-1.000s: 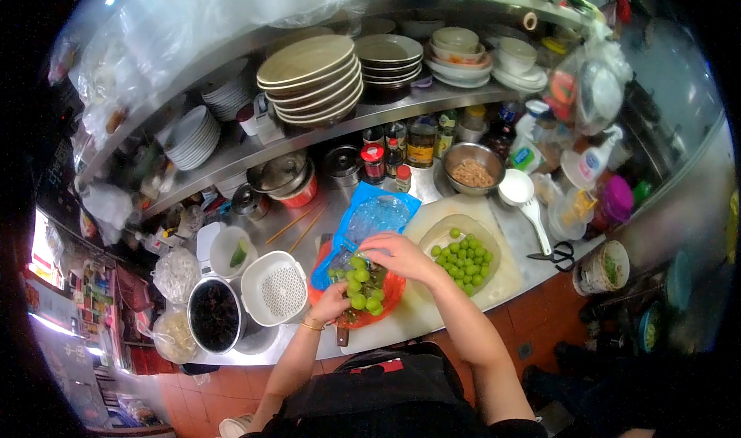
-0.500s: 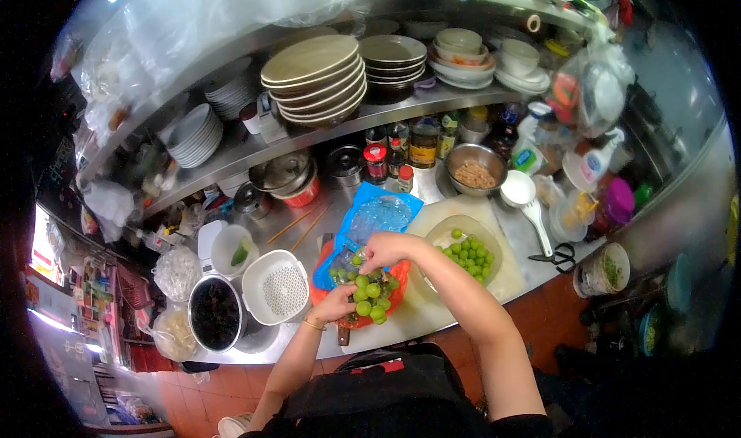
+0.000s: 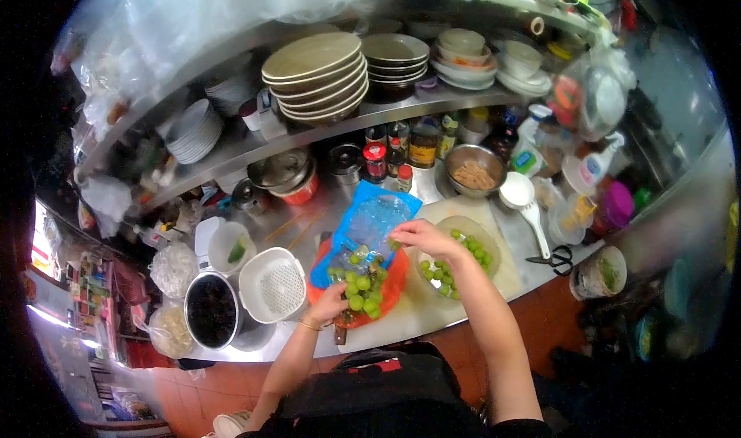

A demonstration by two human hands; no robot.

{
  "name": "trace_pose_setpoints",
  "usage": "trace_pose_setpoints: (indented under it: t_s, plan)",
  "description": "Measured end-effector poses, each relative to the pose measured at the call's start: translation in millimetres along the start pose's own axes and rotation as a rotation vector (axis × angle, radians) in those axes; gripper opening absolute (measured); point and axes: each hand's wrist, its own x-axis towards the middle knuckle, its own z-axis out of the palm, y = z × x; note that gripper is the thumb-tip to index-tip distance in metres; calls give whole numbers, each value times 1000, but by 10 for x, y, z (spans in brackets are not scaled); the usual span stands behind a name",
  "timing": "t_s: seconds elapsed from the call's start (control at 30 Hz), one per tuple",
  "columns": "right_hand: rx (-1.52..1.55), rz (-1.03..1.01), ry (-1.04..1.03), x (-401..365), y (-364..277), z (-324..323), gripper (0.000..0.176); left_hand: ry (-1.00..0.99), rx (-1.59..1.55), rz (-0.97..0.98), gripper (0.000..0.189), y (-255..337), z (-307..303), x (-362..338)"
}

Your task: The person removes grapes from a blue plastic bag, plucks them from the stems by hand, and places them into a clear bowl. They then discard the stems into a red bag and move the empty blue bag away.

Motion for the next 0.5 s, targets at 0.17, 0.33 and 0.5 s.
trace_pose_setpoints:
  t_s: [0.17,0.33,0.5]
  plan:
    - [474,28,34,-202,225,-64,21,51,-72,1,27,-63,-13,72]
    - [606,-16,56,-271,234,65,20,97,-96,16,27,-65,-17,105]
    - [364,25,230,-170,356,343,17,204,-143,6,28,12,-2,66]
